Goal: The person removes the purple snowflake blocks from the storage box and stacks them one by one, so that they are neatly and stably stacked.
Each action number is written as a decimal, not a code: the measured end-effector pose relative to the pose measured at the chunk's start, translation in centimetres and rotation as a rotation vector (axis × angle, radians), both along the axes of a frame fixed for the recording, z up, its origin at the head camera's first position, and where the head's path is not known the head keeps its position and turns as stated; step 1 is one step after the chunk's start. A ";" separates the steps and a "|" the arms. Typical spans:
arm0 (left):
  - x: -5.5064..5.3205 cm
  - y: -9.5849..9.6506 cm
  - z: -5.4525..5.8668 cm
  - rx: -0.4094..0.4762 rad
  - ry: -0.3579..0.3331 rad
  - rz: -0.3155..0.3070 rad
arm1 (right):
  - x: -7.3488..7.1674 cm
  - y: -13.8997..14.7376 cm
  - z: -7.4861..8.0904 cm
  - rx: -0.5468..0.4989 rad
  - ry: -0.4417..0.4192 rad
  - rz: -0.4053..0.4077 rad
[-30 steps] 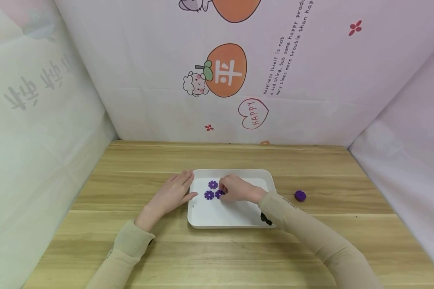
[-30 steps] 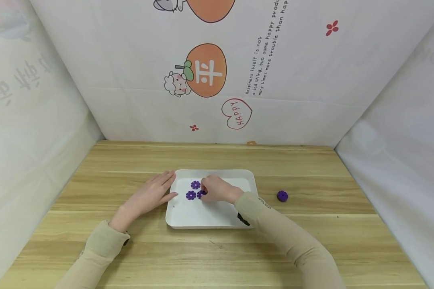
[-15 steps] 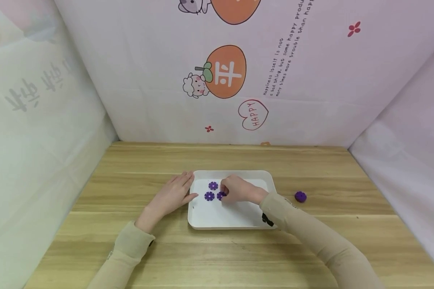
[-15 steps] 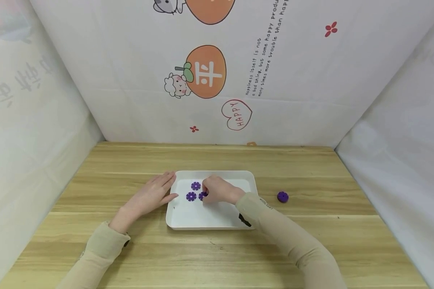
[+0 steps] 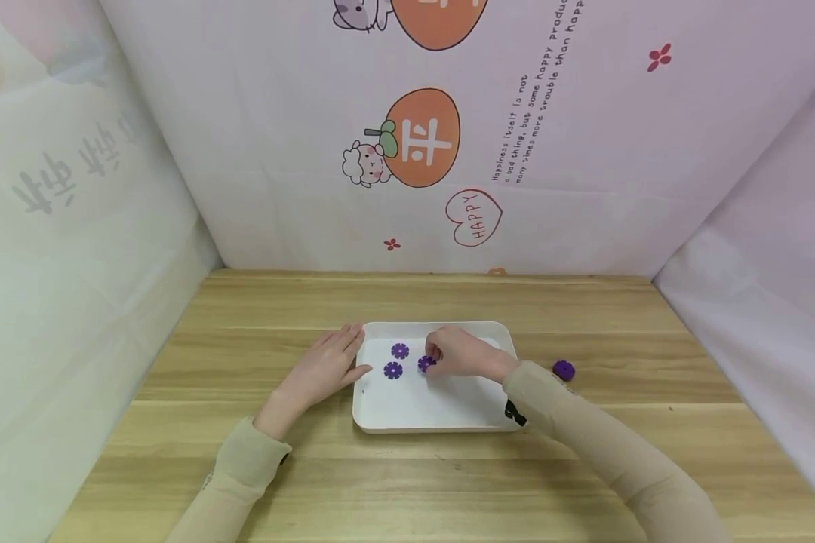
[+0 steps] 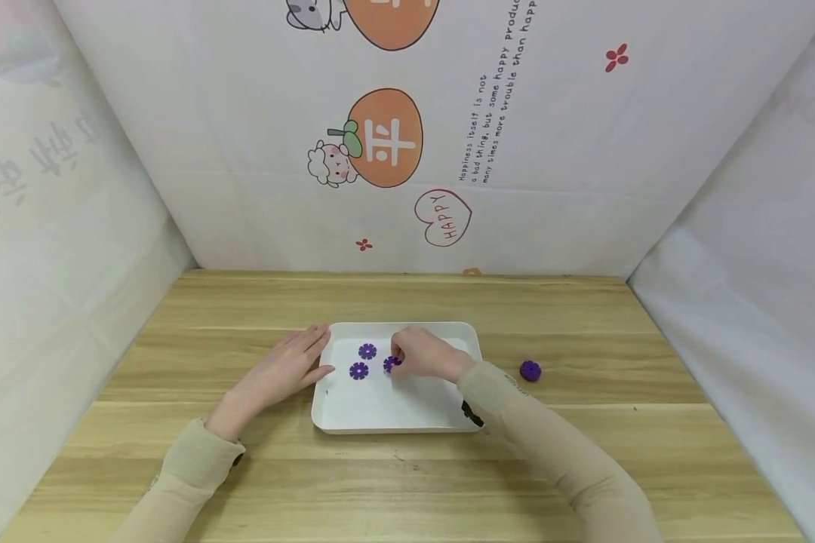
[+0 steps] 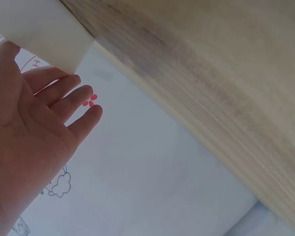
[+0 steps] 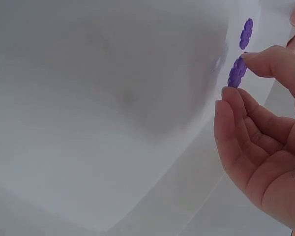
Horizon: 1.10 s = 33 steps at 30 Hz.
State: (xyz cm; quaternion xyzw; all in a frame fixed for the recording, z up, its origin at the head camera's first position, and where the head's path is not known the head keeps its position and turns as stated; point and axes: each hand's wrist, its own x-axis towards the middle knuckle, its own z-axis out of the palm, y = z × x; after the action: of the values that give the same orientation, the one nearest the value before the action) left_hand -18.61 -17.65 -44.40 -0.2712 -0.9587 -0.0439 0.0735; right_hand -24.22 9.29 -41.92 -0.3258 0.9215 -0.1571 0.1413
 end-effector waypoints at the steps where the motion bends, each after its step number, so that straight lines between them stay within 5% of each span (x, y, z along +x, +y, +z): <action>1: 0.0 0.0 0.0 0.004 0.003 -0.002 | 0.1 0.2 0.2 -0.002 0.004 0.001; 33: 0.1 0.0 -0.1 0.011 -0.002 -0.015 | 0.2 8.8 2.3 -0.039 0.022 -0.154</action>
State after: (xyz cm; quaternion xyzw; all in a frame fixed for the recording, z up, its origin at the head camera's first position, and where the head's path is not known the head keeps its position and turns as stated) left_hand -18.54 -17.67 -44.55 -0.2778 -0.9565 -0.0499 0.0738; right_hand -24.04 18.05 -39.57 -0.2585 0.9421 -0.1818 0.1125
